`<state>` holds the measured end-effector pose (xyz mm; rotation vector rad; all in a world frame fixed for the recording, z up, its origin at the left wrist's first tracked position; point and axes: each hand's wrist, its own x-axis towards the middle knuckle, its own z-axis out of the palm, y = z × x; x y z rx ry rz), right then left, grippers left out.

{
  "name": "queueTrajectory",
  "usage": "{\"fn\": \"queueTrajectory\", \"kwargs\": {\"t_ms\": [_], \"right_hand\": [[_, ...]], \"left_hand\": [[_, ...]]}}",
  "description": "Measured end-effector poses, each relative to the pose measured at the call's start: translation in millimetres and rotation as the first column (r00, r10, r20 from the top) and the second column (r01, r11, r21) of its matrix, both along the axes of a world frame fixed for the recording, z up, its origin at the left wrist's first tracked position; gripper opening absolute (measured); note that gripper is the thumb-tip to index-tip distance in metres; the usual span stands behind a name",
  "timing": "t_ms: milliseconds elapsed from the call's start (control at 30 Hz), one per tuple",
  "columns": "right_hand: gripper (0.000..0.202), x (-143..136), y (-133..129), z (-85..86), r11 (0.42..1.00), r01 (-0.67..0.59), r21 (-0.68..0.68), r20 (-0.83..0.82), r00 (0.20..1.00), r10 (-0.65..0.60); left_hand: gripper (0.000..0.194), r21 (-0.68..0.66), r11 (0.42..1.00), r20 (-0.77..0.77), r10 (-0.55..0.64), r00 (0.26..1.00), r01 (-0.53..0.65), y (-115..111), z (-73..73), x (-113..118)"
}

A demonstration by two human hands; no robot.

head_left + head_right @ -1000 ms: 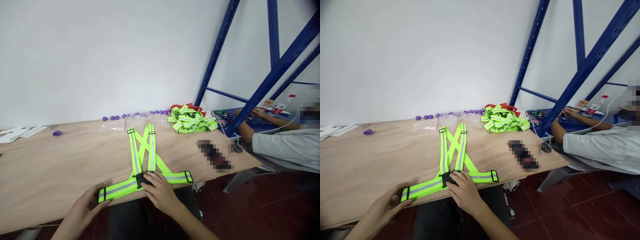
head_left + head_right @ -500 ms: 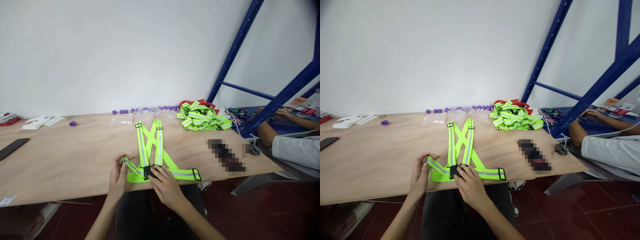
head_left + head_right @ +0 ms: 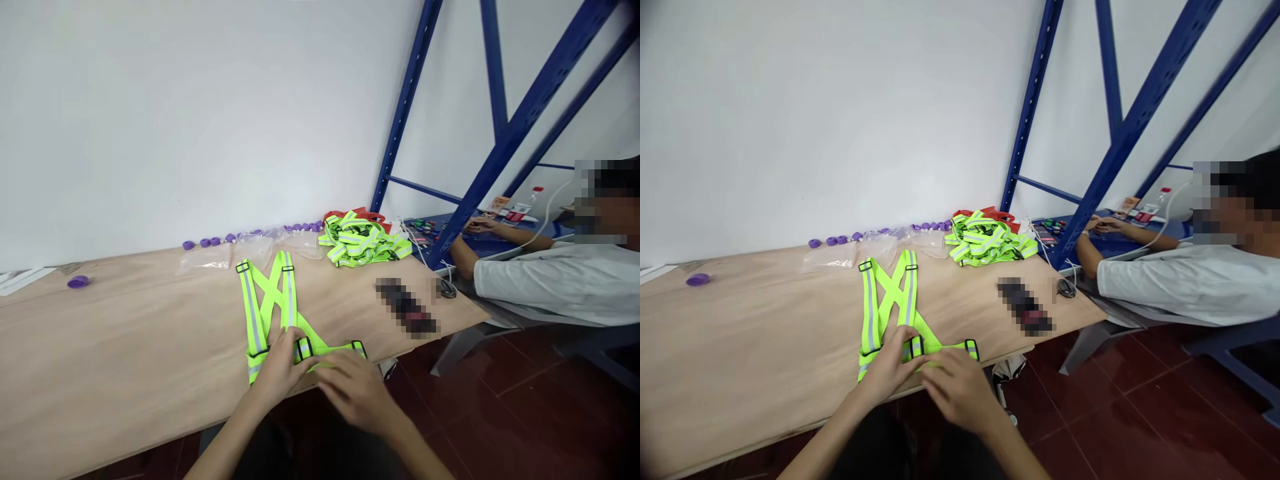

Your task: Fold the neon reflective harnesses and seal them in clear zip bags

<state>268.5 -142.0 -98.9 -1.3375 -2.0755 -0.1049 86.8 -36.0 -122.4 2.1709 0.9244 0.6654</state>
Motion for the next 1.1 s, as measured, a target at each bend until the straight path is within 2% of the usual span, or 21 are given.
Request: {"fn": "queueTrajectory", "kwargs": {"t_ms": [67, 133, 200, 300, 367, 433, 567, 667, 767, 867, 967, 1033, 1100], "right_hand": [[0.040, 34, -5, 3.1, 0.987, 0.156, -0.037, 0.059, 0.986, -0.154], [0.056, 61, -7, 2.1, 0.965, 0.216, -0.151, 0.105, 0.974, -0.201], [0.054, 76, -7, -0.3, 0.941, 0.187, -0.282, 0.076, 0.982, -0.172], [0.043, 81, -4, -2.3, 0.904, 0.121, -0.410, -0.090, 0.981, -0.172], [0.040, 79, -1, -2.1, 0.888, 0.091, -0.450, -0.203, 0.958, -0.201], [0.038, 76, 3, -0.8, 0.876, 0.045, -0.481, -0.323, 0.920, -0.224], [0.039, 62, 18, 6.3, 0.888, -0.098, -0.450, -0.602, 0.768, -0.220], [0.039, 36, 36, 16.7, 0.900, -0.235, -0.368, -0.732, 0.670, -0.125], [0.042, -5, 58, 27.4, 0.874, -0.332, -0.355, -0.756, 0.652, -0.060], [0.049, -51, 78, 29.6, 0.794, -0.447, -0.412, -0.736, 0.676, -0.001], [0.054, -87, 94, 19.6, 0.681, -0.537, -0.498, -0.691, 0.720, 0.063], [0.060, -99, 101, 9.9, 0.633, -0.546, -0.549, -0.630, 0.768, 0.117], [0.064, -103, 105, 1.8, 0.623, -0.542, -0.564, -0.587, 0.794, 0.159]], "left_hand": [[0.021, 0.166, 0.984, -0.112, -0.045, 0.993, 0.063, 0, -0.4, 2], [0.012, 0.364, 0.926, -0.187, -0.035, 0.982, 0.103, -6, 0.8, 4], [0.011, 0.521, 0.850, -0.250, 0.062, 0.966, 0.081, -19, 1.7, 2], [0.033, 0.610, 0.792, -0.334, 0.213, 0.918, 0.038, -44, -2.5, -5], [0.048, 0.623, 0.781, -0.347, 0.233, 0.908, 0.038, -57, -9.2, -12], [0.053, 0.637, 0.770, -0.318, 0.225, 0.921, 0.032, -63, -16.7, -19], [0.052, 0.668, 0.744, -0.284, 0.288, 0.915, -0.027, -62, -26.3, -28], [0.054, 0.692, 0.720, -0.287, 0.337, 0.897, -0.049, -60, -28.9, -32], [0.054, 0.713, 0.701, -0.303, 0.323, 0.897, -0.012, -61, -32.3, -35], [0.049, 0.686, 0.727, -0.325, 0.321, 0.889, -0.012, -64, -38.6, -37], [0.040, 0.566, 0.824, -0.372, 0.282, 0.884, -0.025, -65, -43.0, -38], [0.037, 0.464, 0.885, -0.379, 0.228, 0.897, -0.030, -64, -42.4, -37], [0.037, 0.362, 0.931, -0.326, 0.165, 0.931, -0.038, -62, -39.6, -38]]}}
